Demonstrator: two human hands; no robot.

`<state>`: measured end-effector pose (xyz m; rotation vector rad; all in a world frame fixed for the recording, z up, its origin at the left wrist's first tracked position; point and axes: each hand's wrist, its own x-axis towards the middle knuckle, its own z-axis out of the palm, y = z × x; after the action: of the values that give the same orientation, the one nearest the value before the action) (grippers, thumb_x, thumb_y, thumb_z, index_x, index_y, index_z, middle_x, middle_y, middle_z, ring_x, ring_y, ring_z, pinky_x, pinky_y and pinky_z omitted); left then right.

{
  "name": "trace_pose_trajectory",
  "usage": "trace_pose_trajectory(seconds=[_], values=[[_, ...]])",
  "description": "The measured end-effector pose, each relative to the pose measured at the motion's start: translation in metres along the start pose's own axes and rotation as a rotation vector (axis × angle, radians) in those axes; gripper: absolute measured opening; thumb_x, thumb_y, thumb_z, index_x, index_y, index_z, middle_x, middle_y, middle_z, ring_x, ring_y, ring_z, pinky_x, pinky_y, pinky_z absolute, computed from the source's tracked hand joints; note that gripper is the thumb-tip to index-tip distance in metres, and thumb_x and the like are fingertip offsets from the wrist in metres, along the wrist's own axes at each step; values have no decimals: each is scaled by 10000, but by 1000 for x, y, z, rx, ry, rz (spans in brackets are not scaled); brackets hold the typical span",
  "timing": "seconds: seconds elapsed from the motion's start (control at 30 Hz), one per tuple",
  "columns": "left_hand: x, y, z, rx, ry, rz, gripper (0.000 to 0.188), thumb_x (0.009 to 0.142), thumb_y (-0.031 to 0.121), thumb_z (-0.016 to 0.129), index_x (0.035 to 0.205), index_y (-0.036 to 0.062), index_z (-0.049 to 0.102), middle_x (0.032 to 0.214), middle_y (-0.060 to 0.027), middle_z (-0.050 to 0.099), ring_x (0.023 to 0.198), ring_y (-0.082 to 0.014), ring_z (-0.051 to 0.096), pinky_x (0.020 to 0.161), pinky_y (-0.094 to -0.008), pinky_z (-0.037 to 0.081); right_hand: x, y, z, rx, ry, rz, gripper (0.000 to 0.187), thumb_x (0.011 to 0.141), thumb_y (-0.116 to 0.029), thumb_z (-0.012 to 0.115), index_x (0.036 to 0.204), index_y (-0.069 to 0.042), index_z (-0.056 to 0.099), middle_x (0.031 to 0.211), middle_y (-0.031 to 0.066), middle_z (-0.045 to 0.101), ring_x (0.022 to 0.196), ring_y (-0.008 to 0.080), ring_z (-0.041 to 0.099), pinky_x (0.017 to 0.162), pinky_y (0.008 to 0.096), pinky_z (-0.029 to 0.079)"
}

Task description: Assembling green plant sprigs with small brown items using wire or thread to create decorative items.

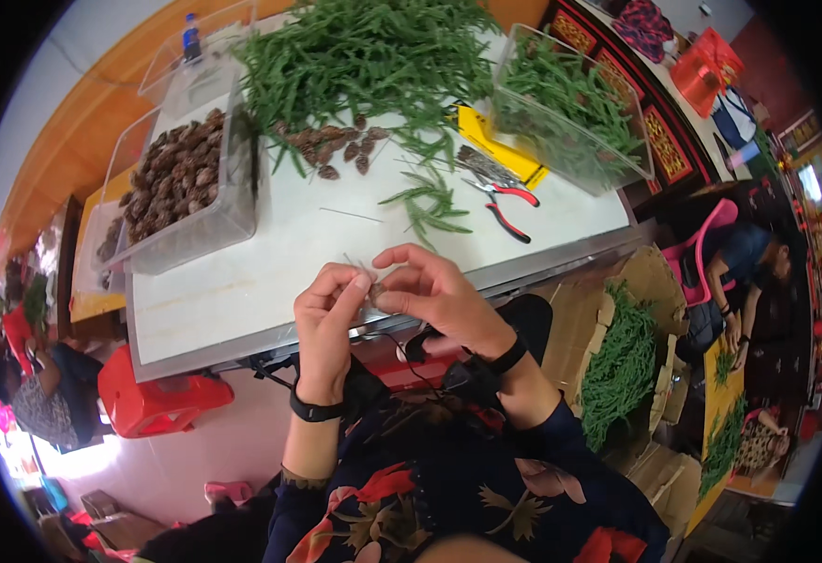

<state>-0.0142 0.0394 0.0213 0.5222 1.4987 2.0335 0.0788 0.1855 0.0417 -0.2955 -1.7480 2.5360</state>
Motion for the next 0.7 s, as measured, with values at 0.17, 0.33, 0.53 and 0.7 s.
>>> trace_pose_trajectory(seconds=[0.17, 0.33, 0.53, 0.7], values=[[7, 0, 12, 295, -142, -70, 147, 926, 134, 592, 948, 3, 654, 859, 10, 602, 698, -67, 488, 598, -218, 390, -31, -5, -7, 61, 118, 119, 403, 871, -67, 659, 1249, -65, 518, 959, 7, 631, 900, 65, 579, 748, 218, 465], [59, 7, 64, 957, -146, 457, 176, 889, 151, 613, 1015, 28, 627, 901, -76, 639, 704, -192, 594, 608, -315, 463, -69, 4, -44, 103, 329, 55, 375, 883, -58, 639, 1243, -37, 535, 977, 20, 628, 906, 73, 580, 743, 221, 463], [137, -25, 101, 1678, -356, 554, 128, 807, 96, 612, 932, 75, 633, 974, -111, 653, 748, -304, 660, 658, -428, 518, -95, 13, -57, 44, 428, -101, 295, 888, -43, 624, 1175, 2, 576, 963, 36, 631, 874, 85, 583, 737, 218, 458], [165, -23, 88, 1849, -432, 466, 113, 776, 134, 647, 874, 79, 664, 940, -98, 661, 727, -316, 655, 641, -415, 519, -101, 1, -68, 57, 458, -135, 286, 888, -52, 627, 1166, -1, 580, 951, 43, 633, 826, 88, 576, 721, 204, 445]])
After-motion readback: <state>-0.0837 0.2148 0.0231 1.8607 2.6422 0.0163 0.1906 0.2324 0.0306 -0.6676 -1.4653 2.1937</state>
